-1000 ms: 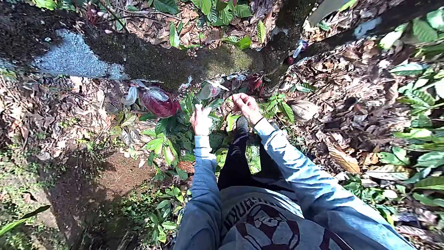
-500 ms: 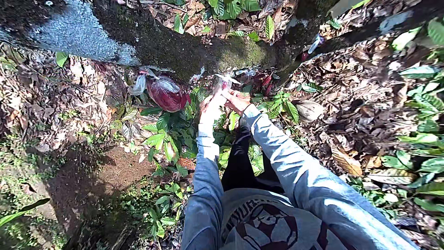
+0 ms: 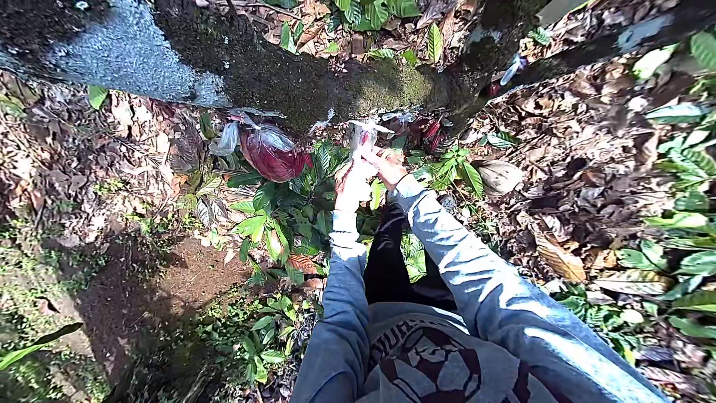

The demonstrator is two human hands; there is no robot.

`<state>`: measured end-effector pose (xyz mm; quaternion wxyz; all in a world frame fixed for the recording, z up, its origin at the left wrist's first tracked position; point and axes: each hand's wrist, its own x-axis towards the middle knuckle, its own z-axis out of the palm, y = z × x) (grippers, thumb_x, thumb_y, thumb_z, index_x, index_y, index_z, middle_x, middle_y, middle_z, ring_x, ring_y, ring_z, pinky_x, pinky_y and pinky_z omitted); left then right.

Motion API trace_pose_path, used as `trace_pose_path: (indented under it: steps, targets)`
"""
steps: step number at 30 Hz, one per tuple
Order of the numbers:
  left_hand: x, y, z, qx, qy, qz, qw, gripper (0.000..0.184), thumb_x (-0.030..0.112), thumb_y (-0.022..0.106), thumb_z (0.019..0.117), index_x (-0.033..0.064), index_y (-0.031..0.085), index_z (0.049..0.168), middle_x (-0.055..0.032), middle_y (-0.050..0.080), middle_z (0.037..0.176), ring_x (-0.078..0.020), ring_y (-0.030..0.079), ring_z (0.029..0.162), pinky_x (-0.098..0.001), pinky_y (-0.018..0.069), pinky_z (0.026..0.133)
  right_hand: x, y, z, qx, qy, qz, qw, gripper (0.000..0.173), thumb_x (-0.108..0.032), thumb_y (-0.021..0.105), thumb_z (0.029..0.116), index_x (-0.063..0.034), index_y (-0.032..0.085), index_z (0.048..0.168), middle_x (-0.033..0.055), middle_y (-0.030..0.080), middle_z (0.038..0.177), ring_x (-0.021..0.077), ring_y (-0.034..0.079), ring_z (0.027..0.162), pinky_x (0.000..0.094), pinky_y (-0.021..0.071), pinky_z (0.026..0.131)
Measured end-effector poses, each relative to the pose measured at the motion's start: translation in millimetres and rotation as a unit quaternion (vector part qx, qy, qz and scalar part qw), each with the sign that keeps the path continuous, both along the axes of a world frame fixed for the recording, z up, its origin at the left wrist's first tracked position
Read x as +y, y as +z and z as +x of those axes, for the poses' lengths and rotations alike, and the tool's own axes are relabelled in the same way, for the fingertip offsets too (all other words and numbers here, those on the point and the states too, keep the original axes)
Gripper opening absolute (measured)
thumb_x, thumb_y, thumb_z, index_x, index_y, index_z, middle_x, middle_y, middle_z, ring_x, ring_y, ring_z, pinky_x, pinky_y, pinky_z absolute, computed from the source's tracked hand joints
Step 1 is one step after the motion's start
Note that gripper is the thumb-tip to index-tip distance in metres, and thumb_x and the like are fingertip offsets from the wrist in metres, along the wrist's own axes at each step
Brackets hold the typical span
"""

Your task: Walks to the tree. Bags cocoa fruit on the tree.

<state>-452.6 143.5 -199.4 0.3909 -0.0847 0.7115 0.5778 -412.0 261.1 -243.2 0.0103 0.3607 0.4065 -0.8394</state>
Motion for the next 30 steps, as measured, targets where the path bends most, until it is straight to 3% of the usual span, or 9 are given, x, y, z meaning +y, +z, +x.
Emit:
trace_pose_path:
  steps: [3,7,13,15,17,21,23,26,30]
  targets:
    - [0,-5,2,0.034,-0.003,-0.008,0.999,0.027,0.025,0.056,0.1058,0.0043,0.069,0.117,-0.0095,0.068,0.082,-0.0158,0.061,0.061,-0.0334,0.0557,0.056,-7,-2,-3,0.01,-0.03,0.028,0.999,0.012,-0.01,0.066,0.0976,-0.0036,0.069,0.107,0.005,0.07,0.092,0.0105,0.065,0.08,0.0301,0.0559,0.076]
    - [1,-7,0,0.074,0.0,-0.052,0.996,0.029,0.028,0.063,0.103,0.0076,0.068,0.123,-0.0108,0.072,0.094,-0.0171,0.065,0.069,-0.0337,0.0572,0.058,-3,-1,-2,0.014,-0.038,0.092,0.995,0.012,-0.01,0.065,0.0994,-0.0015,0.071,0.104,0.0059,0.071,0.093,0.0099,0.066,0.084,0.031,0.0563,0.08]
    - [1,-3,5,0.119,-0.002,-0.074,0.99,0.031,0.028,0.053,0.1074,0.0117,0.067,0.129,-0.0103,0.071,0.109,-0.0177,0.068,0.087,-0.038,0.0592,0.075,7,4,3,0.005,-0.02,0.145,0.989,0.011,-0.009,0.063,0.0995,-0.0015,0.071,0.103,0.0066,0.07,0.09,0.0105,0.065,0.081,0.0321,0.0567,0.078]
    - [3,9,14,0.115,0.005,-0.08,0.99,0.035,0.036,0.05,0.1081,0.0188,0.065,0.134,-0.0096,0.071,0.109,-0.0178,0.066,0.081,-0.0372,0.0579,0.069,6,0,4,0.004,-0.031,0.143,0.989,0.009,-0.008,0.063,0.0991,-0.0014,0.069,0.101,0.0067,0.069,0.088,0.0111,0.064,0.079,0.0325,0.0561,0.077]
    - [6,9,23,0.106,0.033,-0.091,0.99,0.039,0.049,0.049,0.1065,0.0243,0.068,0.13,-0.0074,0.071,0.096,-0.0163,0.062,0.066,-0.0347,0.0544,0.054,4,-1,5,0.001,-0.045,0.149,0.988,0.01,-0.008,0.063,0.0993,-0.0008,0.069,0.098,0.0068,0.069,0.085,0.0115,0.065,0.077,0.0321,0.0562,0.074]
    - [7,-4,30,0.122,0.057,-0.082,0.988,0.042,0.047,0.047,0.1077,0.0161,0.069,0.127,-0.0086,0.073,0.109,-0.0193,0.069,0.088,-0.0422,0.06,0.074,0,1,10,-0.024,-0.04,0.146,0.988,0.015,-0.01,0.058,0.1032,0.0003,0.069,0.104,0.0087,0.068,0.088,0.0123,0.064,0.078,0.0323,0.056,0.075]
    - [6,-9,34,0.117,0.076,-0.066,0.988,0.04,0.043,0.048,0.1084,0.0145,0.069,0.129,-0.0092,0.074,0.112,-0.0197,0.071,0.09,-0.0405,0.0608,0.073,-2,1,12,-0.033,-0.038,0.136,0.989,0.015,-0.011,0.058,0.1039,-0.0003,0.068,0.107,0.0088,0.069,0.09,0.012,0.065,0.079,0.0315,0.0563,0.076]
    - [8,-12,38,0.102,0.107,-0.053,0.988,0.041,0.044,0.047,0.1083,0.0166,0.066,0.132,-0.0099,0.074,0.11,-0.0194,0.07,0.082,-0.0381,0.0593,0.063,-6,0,14,-0.035,-0.049,0.119,0.991,0.016,-0.012,0.057,0.1043,-0.0006,0.068,0.108,0.0091,0.069,0.09,0.0135,0.065,0.078,0.0334,0.0573,0.073]
    - [7,-11,40,0.086,0.103,-0.025,0.991,0.043,0.045,0.041,0.1101,0.0192,0.06,0.139,-0.0088,0.07,0.12,-0.0194,0.069,0.095,-0.039,0.0598,0.075,-11,2,17,-0.026,-0.042,0.102,0.994,0.018,-0.012,0.052,0.1065,-0.0007,0.066,0.105,0.0062,0.064,0.077,0.0122,0.061,0.062,0.0302,0.0558,0.061]
